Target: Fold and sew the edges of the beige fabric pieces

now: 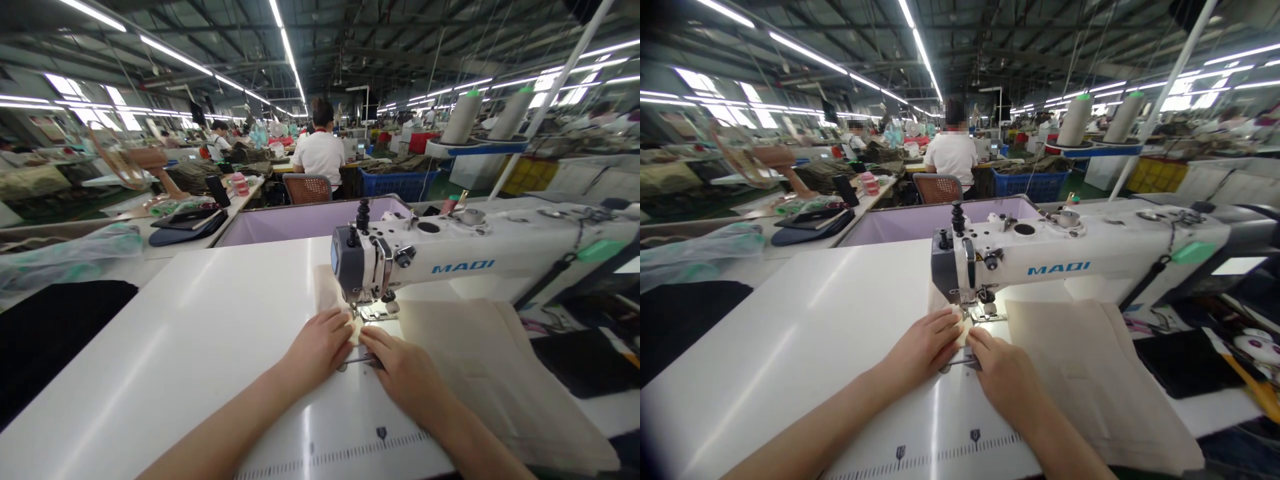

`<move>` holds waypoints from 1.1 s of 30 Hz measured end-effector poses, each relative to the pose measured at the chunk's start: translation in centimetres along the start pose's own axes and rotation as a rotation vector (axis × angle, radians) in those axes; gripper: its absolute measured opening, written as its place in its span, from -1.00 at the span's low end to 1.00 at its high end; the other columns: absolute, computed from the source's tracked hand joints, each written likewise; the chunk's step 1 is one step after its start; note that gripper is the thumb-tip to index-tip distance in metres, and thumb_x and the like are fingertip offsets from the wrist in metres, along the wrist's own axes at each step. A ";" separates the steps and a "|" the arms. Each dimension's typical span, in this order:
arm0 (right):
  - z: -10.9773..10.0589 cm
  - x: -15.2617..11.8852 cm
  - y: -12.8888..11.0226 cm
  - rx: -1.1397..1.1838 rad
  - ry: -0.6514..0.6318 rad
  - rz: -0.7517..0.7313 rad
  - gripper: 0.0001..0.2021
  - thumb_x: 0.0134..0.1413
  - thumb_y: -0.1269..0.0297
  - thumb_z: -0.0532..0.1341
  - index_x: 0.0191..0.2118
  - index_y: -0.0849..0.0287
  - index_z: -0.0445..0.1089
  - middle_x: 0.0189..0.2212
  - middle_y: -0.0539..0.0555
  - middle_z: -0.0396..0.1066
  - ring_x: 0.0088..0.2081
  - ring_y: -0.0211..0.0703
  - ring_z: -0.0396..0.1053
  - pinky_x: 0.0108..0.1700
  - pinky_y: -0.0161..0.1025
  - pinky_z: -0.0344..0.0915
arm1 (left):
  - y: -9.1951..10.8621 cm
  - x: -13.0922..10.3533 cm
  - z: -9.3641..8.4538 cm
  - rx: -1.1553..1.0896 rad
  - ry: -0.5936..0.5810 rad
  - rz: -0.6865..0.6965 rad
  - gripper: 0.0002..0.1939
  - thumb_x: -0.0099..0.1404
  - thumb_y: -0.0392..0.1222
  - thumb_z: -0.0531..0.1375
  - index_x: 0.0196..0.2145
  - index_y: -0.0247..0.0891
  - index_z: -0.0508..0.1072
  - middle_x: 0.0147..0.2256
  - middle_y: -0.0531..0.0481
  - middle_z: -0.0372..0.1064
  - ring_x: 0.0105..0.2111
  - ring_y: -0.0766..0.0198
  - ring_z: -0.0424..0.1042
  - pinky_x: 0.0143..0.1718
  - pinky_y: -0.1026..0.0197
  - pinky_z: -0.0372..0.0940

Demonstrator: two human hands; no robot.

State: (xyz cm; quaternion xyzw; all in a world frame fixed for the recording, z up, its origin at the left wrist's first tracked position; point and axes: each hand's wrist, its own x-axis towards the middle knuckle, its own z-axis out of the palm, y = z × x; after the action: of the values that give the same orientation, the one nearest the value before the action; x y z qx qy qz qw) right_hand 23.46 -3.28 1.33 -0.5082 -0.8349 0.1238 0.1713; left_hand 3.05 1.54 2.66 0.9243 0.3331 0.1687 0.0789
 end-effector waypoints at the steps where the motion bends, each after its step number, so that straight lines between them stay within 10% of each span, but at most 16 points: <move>1: 0.0 0.0 0.0 0.004 0.003 0.003 -0.50 0.10 0.59 0.15 0.15 0.14 0.39 0.16 0.11 0.40 0.04 0.01 0.45 0.06 -0.17 0.40 | 0.0 0.0 0.0 -0.001 0.004 0.003 -0.77 0.46 -0.21 0.08 0.01 -0.22 0.42 0.06 -0.17 0.42 0.14 0.03 0.36 0.22 -0.08 0.28; 33: -0.1 -0.3 0.0 -0.013 -0.007 0.020 -0.59 0.10 0.61 0.14 0.03 0.13 0.42 0.03 0.04 0.46 -0.08 -0.06 0.48 -0.09 -0.25 0.37 | -0.3 -0.1 -0.5 0.011 -0.018 0.080 -0.77 0.47 -0.21 0.06 0.00 -0.24 0.43 0.02 -0.14 0.46 0.13 0.03 0.38 0.23 -0.08 0.28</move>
State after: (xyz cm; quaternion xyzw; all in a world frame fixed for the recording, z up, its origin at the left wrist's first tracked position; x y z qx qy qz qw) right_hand 23.64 -3.53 1.37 -0.5171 -0.8313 0.1216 0.1638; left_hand 2.65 1.73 2.99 0.9388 0.2959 0.1615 0.0703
